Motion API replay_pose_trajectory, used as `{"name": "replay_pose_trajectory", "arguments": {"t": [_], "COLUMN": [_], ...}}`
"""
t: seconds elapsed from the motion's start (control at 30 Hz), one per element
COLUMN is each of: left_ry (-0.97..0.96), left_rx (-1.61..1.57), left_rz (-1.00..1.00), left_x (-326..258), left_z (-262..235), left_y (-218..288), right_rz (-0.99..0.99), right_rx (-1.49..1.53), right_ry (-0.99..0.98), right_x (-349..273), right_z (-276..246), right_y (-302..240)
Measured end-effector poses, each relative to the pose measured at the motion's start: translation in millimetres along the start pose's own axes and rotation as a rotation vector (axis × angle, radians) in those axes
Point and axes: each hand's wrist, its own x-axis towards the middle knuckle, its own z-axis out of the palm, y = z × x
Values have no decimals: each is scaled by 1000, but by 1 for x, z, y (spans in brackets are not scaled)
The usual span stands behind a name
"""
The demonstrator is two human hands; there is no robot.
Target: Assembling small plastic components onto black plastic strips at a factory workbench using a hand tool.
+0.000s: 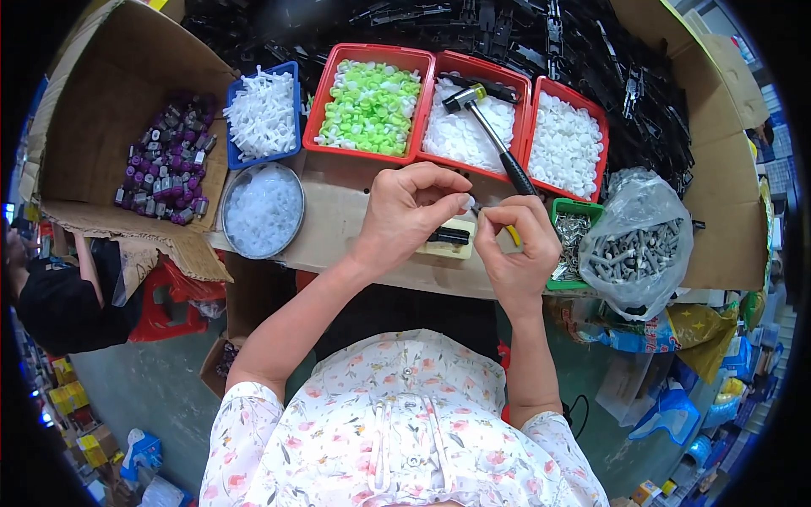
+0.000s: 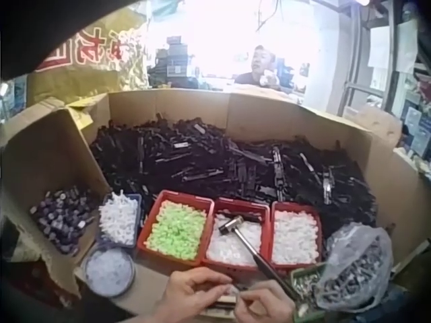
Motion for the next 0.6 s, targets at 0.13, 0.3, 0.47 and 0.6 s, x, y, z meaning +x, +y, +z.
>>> {"name": "replay_pose_trajectory", "arguments": {"t": [0.13,0.3,0.47,0.6], "left_ry": [10,56,87,113], "left_rx": [48,18,96,144], "left_rz": [33,39,140,208], "left_x": [-3,-4,-5,-9], "left_z": [3,6,7,6], "left_y": [-2,-2,-6,-7], "right_rz": [37,-46,-151,-275], "right_rx": [2,-57,-154,-276], "right_ry": [-10,-13,7,-9], "right_x": [-1,-6,-7,-6], "right_z": [-1,0,1,5], "right_y": [-4,1,0,-2]}}
